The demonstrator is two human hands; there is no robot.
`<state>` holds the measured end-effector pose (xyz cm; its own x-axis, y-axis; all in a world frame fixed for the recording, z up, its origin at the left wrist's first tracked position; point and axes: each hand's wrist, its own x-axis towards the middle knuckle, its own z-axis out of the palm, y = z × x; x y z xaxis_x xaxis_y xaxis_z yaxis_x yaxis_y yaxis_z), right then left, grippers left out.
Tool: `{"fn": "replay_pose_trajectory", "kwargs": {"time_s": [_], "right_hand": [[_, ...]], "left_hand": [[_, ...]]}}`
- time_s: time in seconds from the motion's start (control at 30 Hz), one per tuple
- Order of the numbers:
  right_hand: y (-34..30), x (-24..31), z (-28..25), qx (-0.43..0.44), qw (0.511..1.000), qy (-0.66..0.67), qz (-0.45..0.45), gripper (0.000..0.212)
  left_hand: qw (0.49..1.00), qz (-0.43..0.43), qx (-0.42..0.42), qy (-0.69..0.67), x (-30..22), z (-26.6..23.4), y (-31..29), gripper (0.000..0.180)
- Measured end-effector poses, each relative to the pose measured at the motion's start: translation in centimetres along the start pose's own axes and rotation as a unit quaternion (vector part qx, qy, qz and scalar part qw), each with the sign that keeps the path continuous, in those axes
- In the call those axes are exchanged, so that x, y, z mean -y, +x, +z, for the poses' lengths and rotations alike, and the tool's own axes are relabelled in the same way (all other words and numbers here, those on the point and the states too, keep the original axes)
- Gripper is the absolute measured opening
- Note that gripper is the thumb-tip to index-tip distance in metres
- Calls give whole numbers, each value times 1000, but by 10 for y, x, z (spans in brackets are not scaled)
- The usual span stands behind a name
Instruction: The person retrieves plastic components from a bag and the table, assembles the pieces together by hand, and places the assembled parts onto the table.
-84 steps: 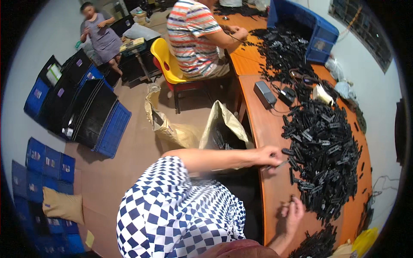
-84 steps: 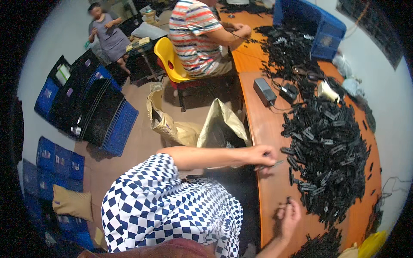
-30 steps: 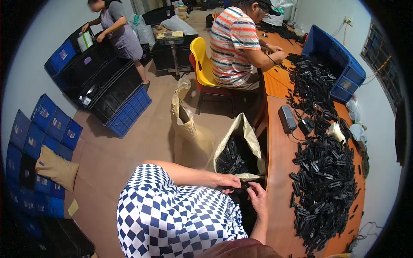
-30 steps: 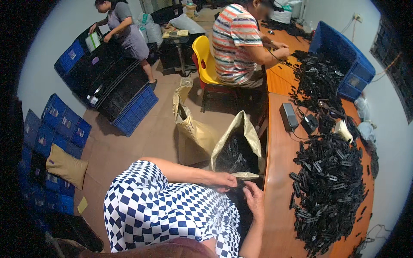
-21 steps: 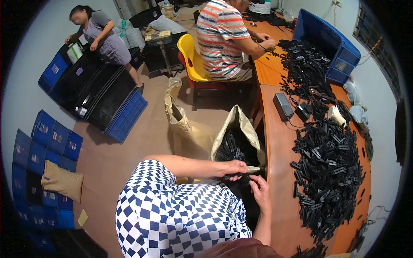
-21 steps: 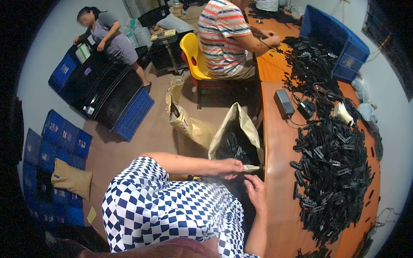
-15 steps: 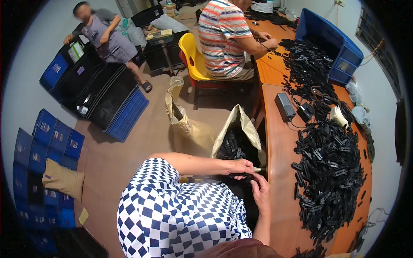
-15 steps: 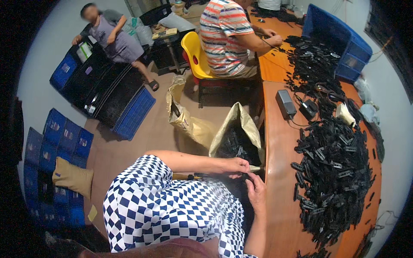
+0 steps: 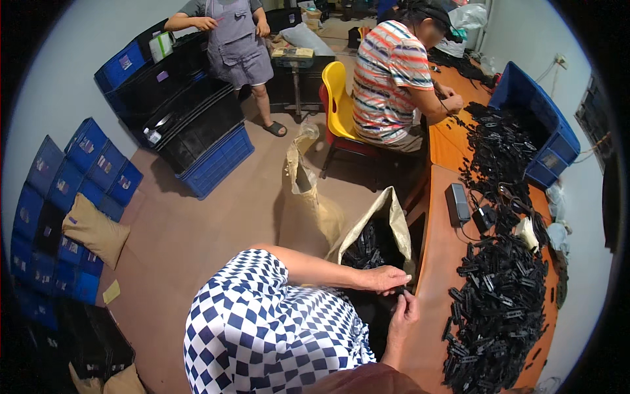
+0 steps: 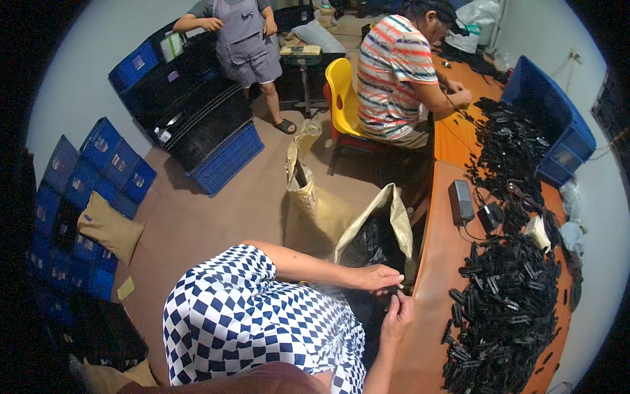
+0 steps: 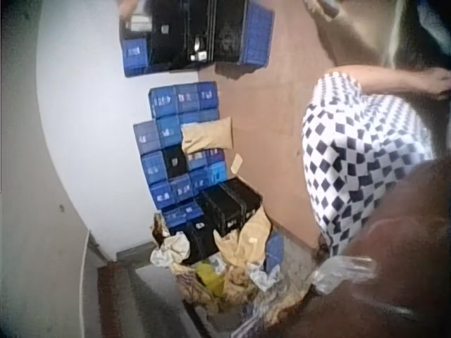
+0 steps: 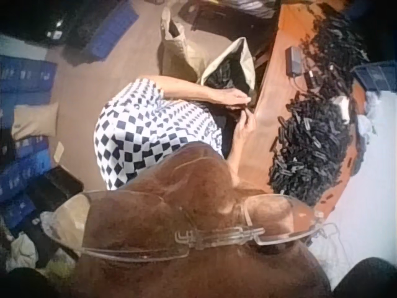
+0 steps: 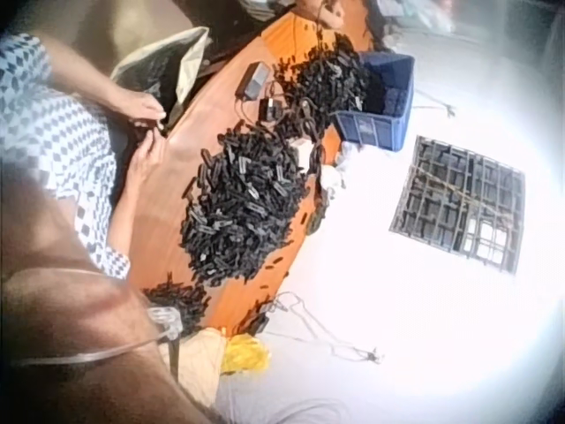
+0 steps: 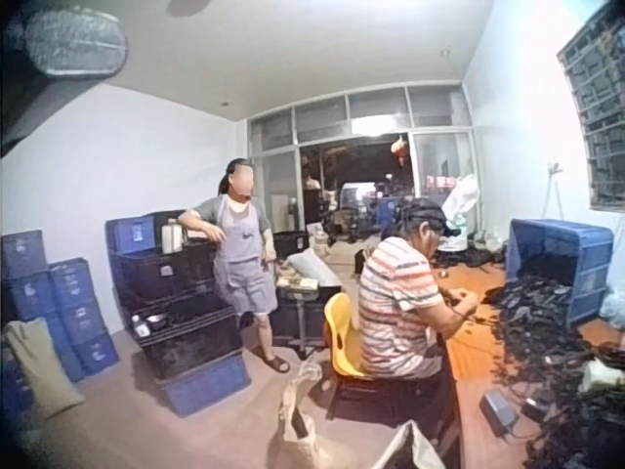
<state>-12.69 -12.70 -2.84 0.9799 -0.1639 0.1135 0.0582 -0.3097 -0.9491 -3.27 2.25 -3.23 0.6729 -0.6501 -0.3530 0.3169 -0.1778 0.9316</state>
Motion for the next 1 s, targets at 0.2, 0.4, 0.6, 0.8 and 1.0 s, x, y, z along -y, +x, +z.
{"fn": "replay_pose_trajectory", "kwargs": {"time_s": [0.2,0.4,0.6,0.8,1.0], "right_hand": [[24,6,5,-160,980,114,41,8],[51,13,-14,-170,964,194,64,15],[27,7,-30,-235,955,169,71,13],[10,15,-37,-247,960,122,58,12],[-3,18,-38,-242,962,98,82,13]], "left_hand": [[970,182,-5,161,-61,10,-9,32],[971,230,-33,-56,-42,26,53,25],[994,96,16,-57,-51,58,48,35],[992,105,25,-65,-45,71,46,28],[989,106,67,-76,-37,69,40,28]]}}
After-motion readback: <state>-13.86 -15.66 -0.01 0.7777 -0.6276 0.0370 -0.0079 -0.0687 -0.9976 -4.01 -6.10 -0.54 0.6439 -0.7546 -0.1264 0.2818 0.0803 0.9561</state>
